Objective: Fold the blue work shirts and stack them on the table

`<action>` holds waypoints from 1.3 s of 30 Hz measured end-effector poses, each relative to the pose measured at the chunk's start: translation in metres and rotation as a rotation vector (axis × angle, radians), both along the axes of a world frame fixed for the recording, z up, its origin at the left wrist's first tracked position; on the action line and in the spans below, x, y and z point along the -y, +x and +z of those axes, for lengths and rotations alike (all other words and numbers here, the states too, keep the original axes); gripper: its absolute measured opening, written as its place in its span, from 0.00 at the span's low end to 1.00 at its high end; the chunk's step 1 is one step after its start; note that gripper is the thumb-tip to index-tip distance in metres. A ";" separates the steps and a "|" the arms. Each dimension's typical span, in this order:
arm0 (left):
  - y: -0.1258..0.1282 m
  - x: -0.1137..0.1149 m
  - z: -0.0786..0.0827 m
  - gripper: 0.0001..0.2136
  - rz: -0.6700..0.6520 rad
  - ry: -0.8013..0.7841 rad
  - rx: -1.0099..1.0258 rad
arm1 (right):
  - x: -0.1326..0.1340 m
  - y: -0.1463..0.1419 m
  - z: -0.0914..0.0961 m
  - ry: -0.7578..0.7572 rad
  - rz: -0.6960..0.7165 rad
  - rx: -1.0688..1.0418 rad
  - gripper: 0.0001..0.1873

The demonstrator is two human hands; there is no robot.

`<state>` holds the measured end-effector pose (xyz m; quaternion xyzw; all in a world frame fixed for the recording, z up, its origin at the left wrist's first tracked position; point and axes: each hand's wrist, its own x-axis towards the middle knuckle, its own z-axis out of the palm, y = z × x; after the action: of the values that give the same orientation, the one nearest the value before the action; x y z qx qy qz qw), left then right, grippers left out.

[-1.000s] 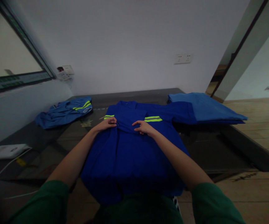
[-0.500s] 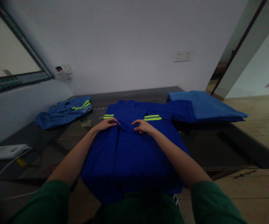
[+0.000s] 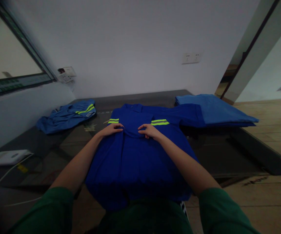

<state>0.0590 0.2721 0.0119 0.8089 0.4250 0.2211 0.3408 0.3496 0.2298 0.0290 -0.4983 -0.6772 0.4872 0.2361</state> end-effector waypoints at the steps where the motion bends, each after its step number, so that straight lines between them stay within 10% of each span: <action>1: 0.000 0.000 0.001 0.16 -0.005 0.002 -0.013 | 0.000 0.000 -0.001 0.004 0.000 0.002 0.15; 14: 0.018 0.003 -0.009 0.10 0.061 0.176 -0.074 | 0.009 -0.006 0.000 0.499 -0.161 0.519 0.21; 19: 0.020 0.008 -0.011 0.10 0.064 0.244 -0.060 | 0.019 -0.033 0.002 0.796 0.069 0.491 0.12; 39: 0.011 0.003 -0.020 0.13 0.025 0.304 0.058 | 0.001 -0.083 -0.012 0.580 0.086 0.475 0.09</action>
<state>0.0698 0.2689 -0.0077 0.8391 0.3867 0.3104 0.2239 0.2669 0.2293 0.0166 -0.4810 -0.8432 0.1554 0.1830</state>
